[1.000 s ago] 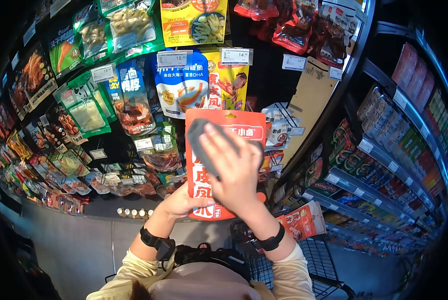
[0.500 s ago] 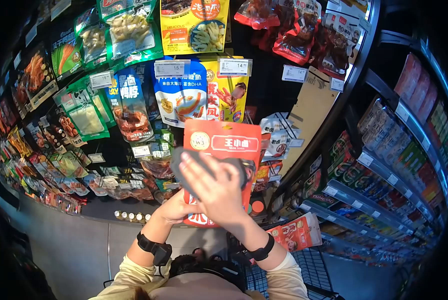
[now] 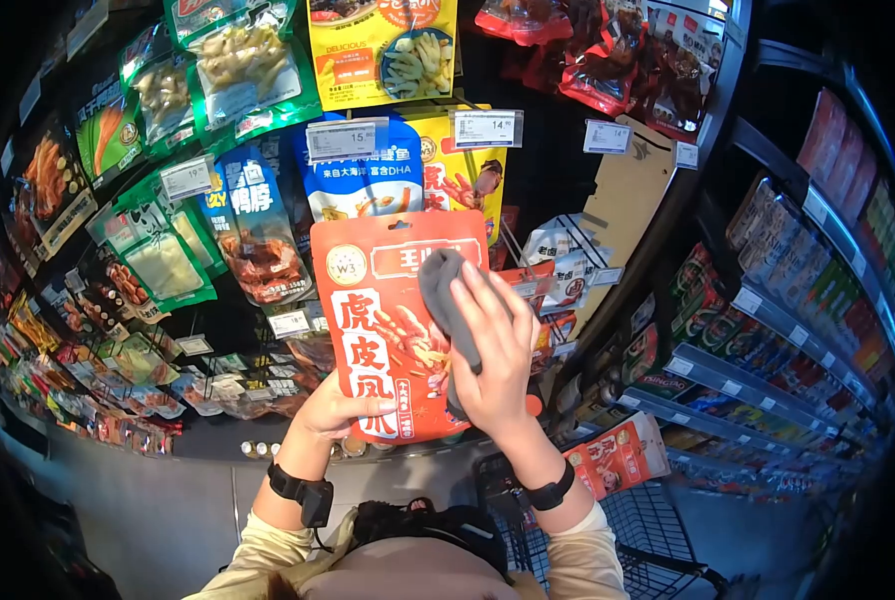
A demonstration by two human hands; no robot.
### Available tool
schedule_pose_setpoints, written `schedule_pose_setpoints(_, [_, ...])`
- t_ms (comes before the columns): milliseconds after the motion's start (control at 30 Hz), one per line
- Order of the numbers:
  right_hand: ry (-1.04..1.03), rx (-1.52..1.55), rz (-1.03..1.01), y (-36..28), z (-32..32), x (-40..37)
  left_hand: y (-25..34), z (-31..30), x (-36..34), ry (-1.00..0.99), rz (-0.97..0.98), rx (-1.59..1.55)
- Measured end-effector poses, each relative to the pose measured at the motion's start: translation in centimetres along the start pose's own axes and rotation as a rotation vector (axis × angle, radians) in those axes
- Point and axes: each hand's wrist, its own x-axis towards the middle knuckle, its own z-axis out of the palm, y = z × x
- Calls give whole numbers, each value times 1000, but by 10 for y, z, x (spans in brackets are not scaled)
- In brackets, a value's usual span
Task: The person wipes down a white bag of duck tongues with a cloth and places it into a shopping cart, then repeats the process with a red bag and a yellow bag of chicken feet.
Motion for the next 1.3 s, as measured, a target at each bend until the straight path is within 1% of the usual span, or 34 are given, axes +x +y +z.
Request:
schedule_pose_setpoints(67, [-62,-62,-29,-6,2,3,6,3,5,20,7,-5])
schedule_pose_setpoints(133, [-170,-78,-206,-6,11,-11,4,-7,14,55,68,-123])
schedule_pose_setpoints(167, [-293,-86,-282,-9,11,-21,5,-15,17,33,44,-168])
schedule_pose_setpoints(200, [-409,-164,-341,-12,7,-30,3,-28,20,14,60,-169])
schedule_pose_setpoints(267, [-388,-79,-284,-4,4,-43,7,-26,20,0,76,-174])
schedule_pose_setpoints(333, [-217,-111,-122,8,7,-42,5,-25,19,3,45,-136])
schedule_pose_setpoints(367, [-177,-129,-29,12,8,-36,3,-24,20,3,13,-93])
schedule_pose_setpoints(400, [-167,-94,18,14,9,-28,2,-21,22,-2,9,-99])
schedule_pose_setpoints(467, [-179,-128,38,2,10,-11,-5,-13,27,-19,-44,-60])
schedule_pose_setpoints(533, [-252,-204,-45,-9,16,-4,-14,-7,35,-22,-70,-53])
schedule_pose_setpoints(567, [-348,-191,-83,-12,22,-6,-21,-6,40,13,-39,8])
schedule_pose_setpoints(600, [-389,-231,-185,-15,28,-13,-28,-6,43,50,-7,71])
schedule_pose_setpoints(633, [-381,-199,-190,-14,31,-21,-32,-8,45,116,-33,4])
schedule_pose_setpoints(667, [-373,-167,-196,-14,32,-27,-32,-9,45,116,-33,4])
schedule_pose_setpoints(700, [-375,-166,-199,-14,29,-33,-30,-10,44,142,43,-2])
schedule_pose_setpoints(733, [-350,-185,-139,-12,23,-39,-30,-10,45,170,121,-9])
schedule_pose_setpoints(767, [-328,-202,-77,-9,18,-44,-29,-10,43,149,108,-266])
schedule_pose_setpoints(800, [-256,-211,-29,-4,19,-48,-26,-9,42,102,111,-191])
schedule_pose_setpoints(867, [-216,-247,39,-7,20,-53,-26,1,46,181,105,-432])
schedule_pose_setpoints(900, [-296,-290,-7,-17,17,-53,-30,-4,47,184,106,-431])
schedule_pose_setpoints(967, [-491,-339,-82,-41,15,-59,-40,-20,49,103,25,-593])
schedule_pose_setpoints(1000, [-357,-316,-193,-34,24,-77,-35,-15,47,109,27,-594])
schedule_pose_setpoints(1067, [-325,-297,-227,-35,16,-82,-17,3,45,145,158,-530])
schedule_pose_setpoints(1100, [-328,-291,-228,-32,12,-83,-18,-1,45,134,186,-537])
schedule_pose_setpoints(1133, [-309,-272,-127,-27,7,-83,-16,-1,41,137,218,-547])
schedule_pose_setpoints(1167, [-288,-254,-26,-22,2,-82,-16,-3,37,136,197,-551])
schedule_pose_setpoints(1200, [-284,-289,27,-17,-2,-76,-17,-4,34,132,176,-555])
schedule_pose_setpoints(1300, [-230,-84,188,-1,-3,-57,-22,8,29,148,142,-551])
